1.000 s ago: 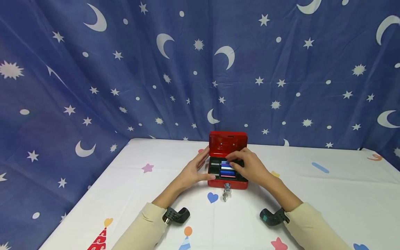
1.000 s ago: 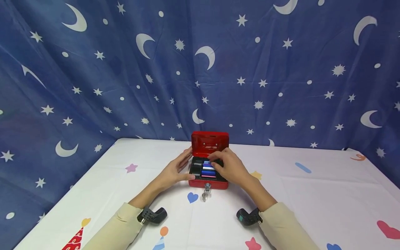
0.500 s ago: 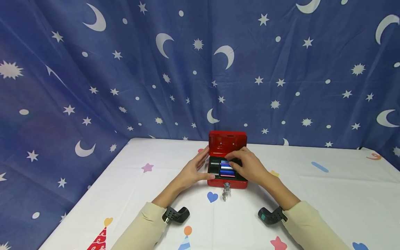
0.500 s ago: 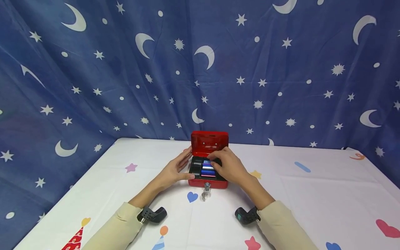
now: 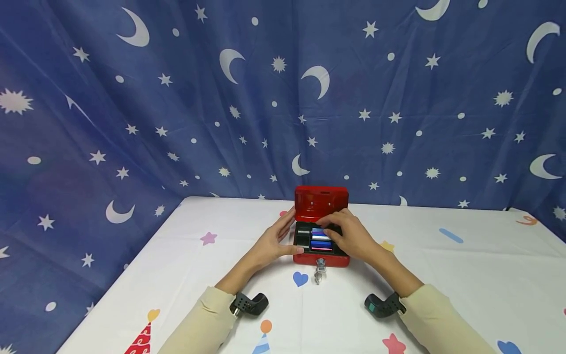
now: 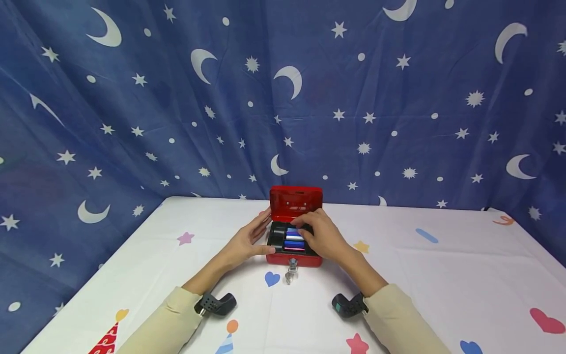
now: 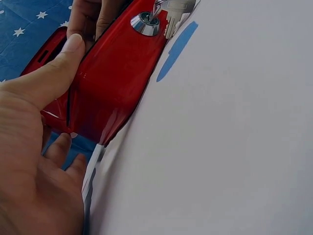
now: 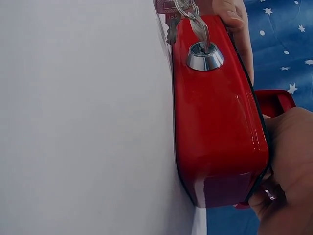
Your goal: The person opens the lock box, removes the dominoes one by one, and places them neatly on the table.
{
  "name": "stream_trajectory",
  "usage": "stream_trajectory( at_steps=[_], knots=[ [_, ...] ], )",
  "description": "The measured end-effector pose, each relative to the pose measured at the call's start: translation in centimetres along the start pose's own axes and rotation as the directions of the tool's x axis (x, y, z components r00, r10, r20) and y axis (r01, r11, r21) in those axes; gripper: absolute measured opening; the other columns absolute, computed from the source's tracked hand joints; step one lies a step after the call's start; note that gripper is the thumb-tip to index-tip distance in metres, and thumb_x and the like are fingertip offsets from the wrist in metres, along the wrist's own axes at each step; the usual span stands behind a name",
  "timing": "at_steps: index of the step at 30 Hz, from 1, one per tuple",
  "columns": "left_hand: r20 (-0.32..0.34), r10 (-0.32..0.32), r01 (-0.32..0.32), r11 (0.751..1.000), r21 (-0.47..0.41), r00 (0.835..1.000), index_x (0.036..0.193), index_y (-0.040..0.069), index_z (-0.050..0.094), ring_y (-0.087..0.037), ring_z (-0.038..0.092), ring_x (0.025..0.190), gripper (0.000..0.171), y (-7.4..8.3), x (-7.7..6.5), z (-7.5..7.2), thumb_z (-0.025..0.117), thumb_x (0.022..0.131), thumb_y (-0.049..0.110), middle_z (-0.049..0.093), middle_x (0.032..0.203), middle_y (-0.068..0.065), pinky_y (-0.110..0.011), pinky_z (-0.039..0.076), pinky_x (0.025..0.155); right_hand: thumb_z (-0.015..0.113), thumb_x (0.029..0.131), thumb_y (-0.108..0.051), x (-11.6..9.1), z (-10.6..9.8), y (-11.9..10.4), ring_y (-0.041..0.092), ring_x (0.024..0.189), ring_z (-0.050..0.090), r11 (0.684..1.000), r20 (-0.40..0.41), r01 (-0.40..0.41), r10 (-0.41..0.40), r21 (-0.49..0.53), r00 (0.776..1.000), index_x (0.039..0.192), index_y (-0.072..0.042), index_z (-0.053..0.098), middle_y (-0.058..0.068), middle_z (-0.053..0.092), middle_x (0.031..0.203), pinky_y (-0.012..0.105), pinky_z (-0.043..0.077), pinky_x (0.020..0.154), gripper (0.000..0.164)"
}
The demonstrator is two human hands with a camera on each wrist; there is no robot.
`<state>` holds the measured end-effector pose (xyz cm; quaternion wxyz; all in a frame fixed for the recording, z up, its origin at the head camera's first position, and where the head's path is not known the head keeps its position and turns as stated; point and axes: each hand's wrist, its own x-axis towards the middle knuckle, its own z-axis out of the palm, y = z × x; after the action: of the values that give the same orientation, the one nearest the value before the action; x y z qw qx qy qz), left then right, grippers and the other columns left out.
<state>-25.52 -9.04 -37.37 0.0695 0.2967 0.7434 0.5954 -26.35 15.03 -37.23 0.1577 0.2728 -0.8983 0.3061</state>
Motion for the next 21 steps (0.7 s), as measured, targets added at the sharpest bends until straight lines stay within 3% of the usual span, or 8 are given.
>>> stream_trajectory(
  at_steps=[12, 17, 21],
  knots=[
    [-0.002, 0.009, -0.008, 1.000, 0.021, 1.000, 0.152, 0.005, 0.019, -0.031, 0.022, 0.141, 0.093, 0.17, 0.00, -0.02, 0.076, 0.079, 0.002, 0.021, 0.156, -0.010, -0.044, 0.021, 0.112, 0.067, 0.087, -0.002, -0.18, -0.20, 0.12, 0.020, 0.098, 0.054, 0.998, -0.042, 0.037, -0.034, 0.051, 0.999, 0.106, -0.015, 0.073, -0.001, 0.066, 0.101, 0.043, 0.049, 0.088, 0.023],
    [0.000, -0.011, 0.011, 1.000, 0.024, 1.000, 0.153, 0.006, 0.018, -0.032, 0.022, 0.141, 0.093, 0.24, -0.07, -0.01, 0.076, 0.079, 0.003, 0.020, 0.156, -0.009, -0.043, 0.021, 0.112, 0.068, 0.087, -0.005, -0.23, -0.23, 0.11, 0.021, 0.096, 0.055, 0.999, -0.055, -0.008, 0.009, 0.032, 0.998, 0.108, -0.013, 0.072, 0.002, 0.066, 0.103, 0.043, 0.050, 0.087, 0.023],
    [-0.006, -0.023, 0.023, 0.999, 0.024, 1.000, 0.153, 0.007, 0.019, -0.029, 0.023, 0.141, 0.093, 0.18, -0.08, 0.01, 0.076, 0.079, 0.004, 0.021, 0.157, -0.008, -0.042, 0.022, 0.112, 0.069, 0.087, -0.009, -0.31, -0.17, 0.05, 0.022, 0.093, 0.054, 0.999, -0.013, -0.050, 0.050, -0.014, 0.999, 0.109, -0.011, 0.072, 0.005, 0.065, 0.103, 0.044, 0.050, 0.085, 0.022]
  ],
)
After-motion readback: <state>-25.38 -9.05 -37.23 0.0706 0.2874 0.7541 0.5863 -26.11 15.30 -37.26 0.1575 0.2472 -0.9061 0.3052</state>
